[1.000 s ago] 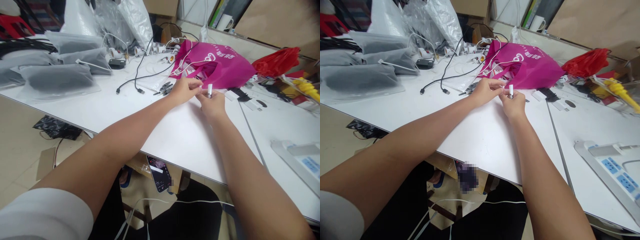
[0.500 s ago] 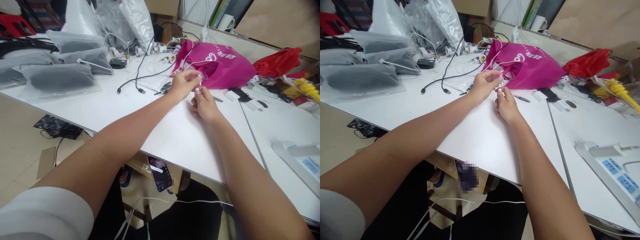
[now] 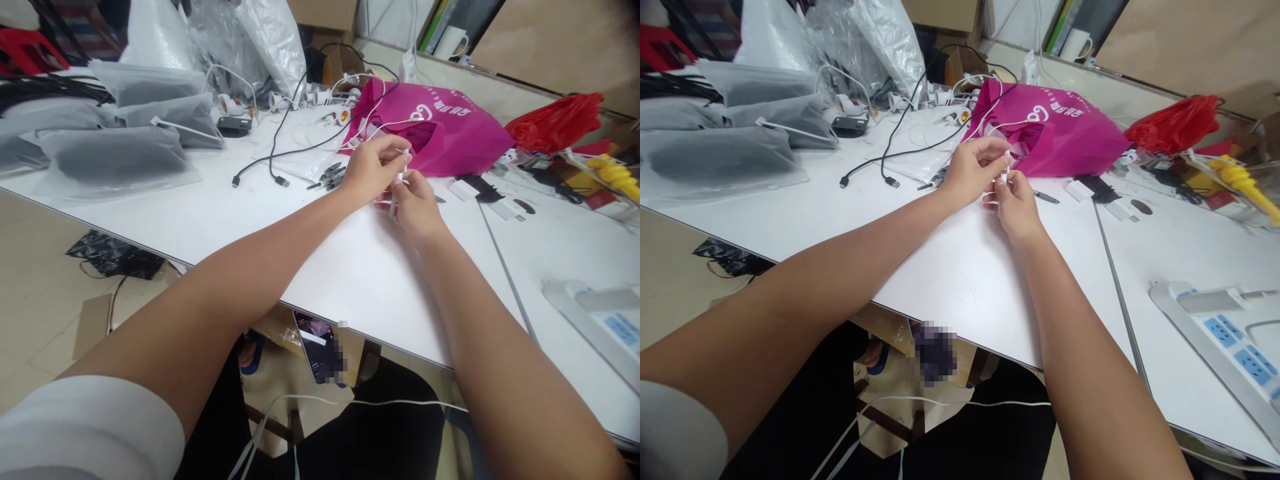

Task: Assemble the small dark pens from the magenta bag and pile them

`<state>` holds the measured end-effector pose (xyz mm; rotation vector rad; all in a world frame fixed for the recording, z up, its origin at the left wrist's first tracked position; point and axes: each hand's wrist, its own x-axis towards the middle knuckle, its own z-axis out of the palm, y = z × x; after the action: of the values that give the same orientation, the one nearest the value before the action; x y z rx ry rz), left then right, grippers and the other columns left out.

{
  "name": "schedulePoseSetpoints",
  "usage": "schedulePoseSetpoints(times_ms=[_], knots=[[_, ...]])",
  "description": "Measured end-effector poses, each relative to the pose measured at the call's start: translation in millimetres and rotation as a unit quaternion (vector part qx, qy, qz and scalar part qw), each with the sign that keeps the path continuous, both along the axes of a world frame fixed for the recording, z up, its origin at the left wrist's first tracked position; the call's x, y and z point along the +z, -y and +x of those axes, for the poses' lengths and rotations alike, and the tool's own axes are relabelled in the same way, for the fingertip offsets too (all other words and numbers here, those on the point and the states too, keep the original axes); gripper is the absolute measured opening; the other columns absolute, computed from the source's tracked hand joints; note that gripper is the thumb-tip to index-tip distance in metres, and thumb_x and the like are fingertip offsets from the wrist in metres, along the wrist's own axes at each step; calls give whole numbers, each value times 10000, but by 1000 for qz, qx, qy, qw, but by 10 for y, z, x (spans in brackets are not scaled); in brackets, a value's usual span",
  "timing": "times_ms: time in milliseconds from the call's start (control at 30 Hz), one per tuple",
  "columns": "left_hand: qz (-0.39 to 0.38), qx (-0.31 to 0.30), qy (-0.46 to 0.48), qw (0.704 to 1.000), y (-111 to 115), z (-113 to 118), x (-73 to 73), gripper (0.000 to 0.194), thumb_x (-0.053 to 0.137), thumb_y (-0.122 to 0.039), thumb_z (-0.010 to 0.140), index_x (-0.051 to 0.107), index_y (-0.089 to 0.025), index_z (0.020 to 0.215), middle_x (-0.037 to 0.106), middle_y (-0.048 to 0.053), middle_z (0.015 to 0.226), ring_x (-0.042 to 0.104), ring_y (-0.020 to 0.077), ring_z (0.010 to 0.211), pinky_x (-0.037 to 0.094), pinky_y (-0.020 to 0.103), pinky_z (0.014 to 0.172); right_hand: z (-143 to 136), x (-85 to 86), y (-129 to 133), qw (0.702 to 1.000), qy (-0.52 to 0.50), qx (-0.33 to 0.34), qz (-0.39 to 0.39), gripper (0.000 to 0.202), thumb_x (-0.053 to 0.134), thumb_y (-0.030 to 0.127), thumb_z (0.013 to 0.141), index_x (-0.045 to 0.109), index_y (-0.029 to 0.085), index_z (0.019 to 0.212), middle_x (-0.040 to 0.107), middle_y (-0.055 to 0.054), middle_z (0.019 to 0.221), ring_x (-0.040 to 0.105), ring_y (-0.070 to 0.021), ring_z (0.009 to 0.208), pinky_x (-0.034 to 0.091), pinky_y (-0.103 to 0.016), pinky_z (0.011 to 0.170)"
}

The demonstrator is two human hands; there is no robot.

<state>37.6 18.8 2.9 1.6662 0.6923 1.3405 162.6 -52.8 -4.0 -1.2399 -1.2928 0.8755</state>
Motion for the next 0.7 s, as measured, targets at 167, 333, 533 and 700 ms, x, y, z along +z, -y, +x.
schedulePoseSetpoints(times_ms=[167,333,533,700], knots=[[12,-3,1,1000,-33,-1,-36,60,829,-319,1091,831,-276,1133,887,56,1173,772,299,1272,621,509,1181,-30,9,13,1000,17,-19,10,484,834,670,1015,508,314,1032,718,-3,1011,747,-201,924,643,-356,832],[47,-13,-23,999,29,-56,15,53,814,-248,1068,842,-275,1105,890,60,1197,782,288,1220,624,474,1186,-42,12,25,999,22,-43,23,471,829,676,1025,528,314,1026,732,-17,1015,754,-219,928,650,-376,821],[65,-13,-50,997,148,-125,124,102,837,-268,1044,862,-306,1135,893,38,1247,776,295,1223,623,438,1169,-46,13,28,995,37,-69,56,539,864,757,1000,554,316,1013,783,-62,1134,790,-266,1013,668,-410,809],[92,-23,-70,993,139,-130,118,88,813,-248,1065,856,-310,1112,874,35,1323,778,290,1281,615,383,1164,-24,-8,18,994,19,-67,86,526,865,768,995,596,320,1060,791,-62,1157,803,-271,1046,664,-398,796]])
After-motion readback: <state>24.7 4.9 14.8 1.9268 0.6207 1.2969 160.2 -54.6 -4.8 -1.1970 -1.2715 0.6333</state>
